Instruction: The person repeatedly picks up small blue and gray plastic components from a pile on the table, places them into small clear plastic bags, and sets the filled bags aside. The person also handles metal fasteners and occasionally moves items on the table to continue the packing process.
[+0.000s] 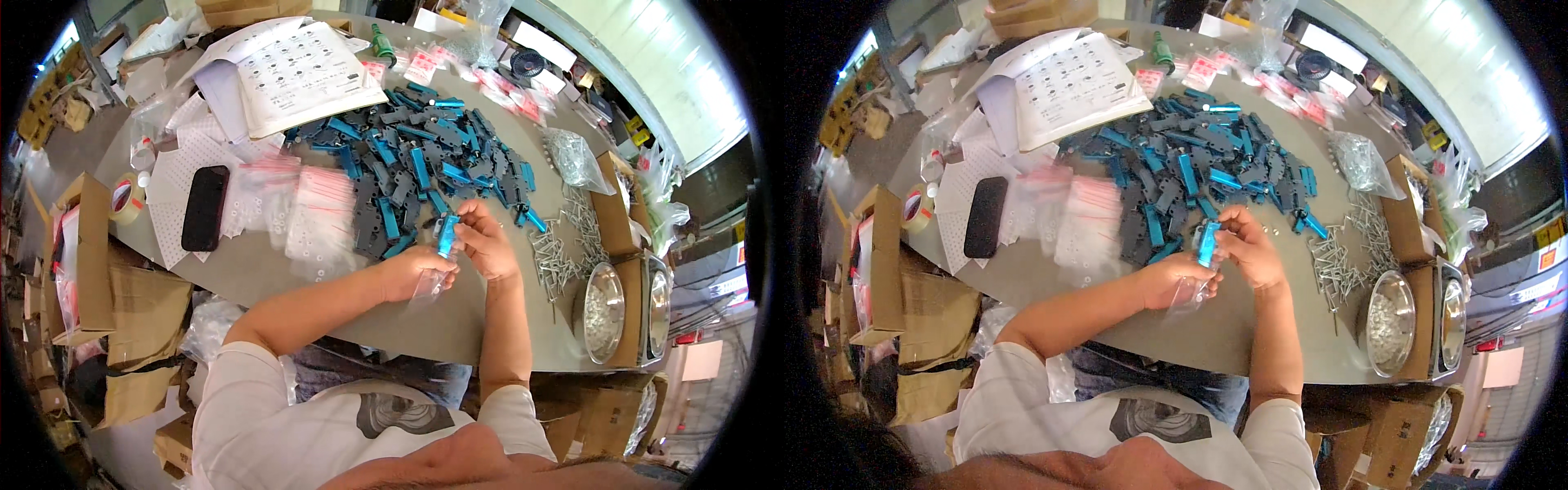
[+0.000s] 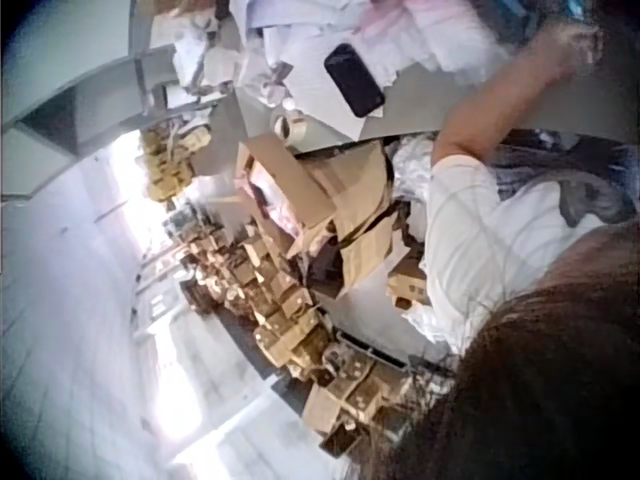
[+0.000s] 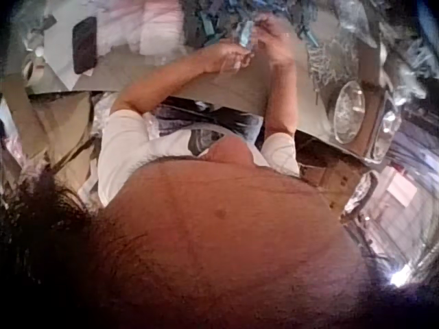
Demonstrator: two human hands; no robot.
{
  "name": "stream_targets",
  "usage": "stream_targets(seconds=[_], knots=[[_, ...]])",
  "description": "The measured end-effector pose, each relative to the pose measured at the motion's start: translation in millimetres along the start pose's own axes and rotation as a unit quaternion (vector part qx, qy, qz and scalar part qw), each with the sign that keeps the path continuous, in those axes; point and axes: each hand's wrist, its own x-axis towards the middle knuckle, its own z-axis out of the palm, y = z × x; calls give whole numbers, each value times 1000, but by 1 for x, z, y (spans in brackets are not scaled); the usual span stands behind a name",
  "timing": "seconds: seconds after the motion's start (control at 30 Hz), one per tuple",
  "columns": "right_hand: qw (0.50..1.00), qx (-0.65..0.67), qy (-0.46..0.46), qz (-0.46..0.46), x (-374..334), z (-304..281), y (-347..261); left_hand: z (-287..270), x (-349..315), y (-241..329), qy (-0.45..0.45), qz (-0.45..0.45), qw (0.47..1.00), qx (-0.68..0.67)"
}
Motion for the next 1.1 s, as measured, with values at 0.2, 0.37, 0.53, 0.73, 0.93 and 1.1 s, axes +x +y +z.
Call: stream_targets(seconds=[0.2,0.37,0.53,0.73,0.93,1.1], knots=[[993,-82,-84,22,-1,-5,-2,-3,-3,2,21,10,1000,-15],[978,-208,16,8,8,-33,10,9,-8,4,37,-21,998,47],[780,-557,101,-266,21,-12,29,10,-10,0,24,-41,996,78],[790,-562,159,-186,22,-15,27,8,-9,0,42,-86,995,-4],[917,-358,155,-85,2,-38,-5,11,-5,1,71,-127,989,-17],[980,-199,4,-19,-8,-40,-17,10,-7,9,66,-155,985,-27]])
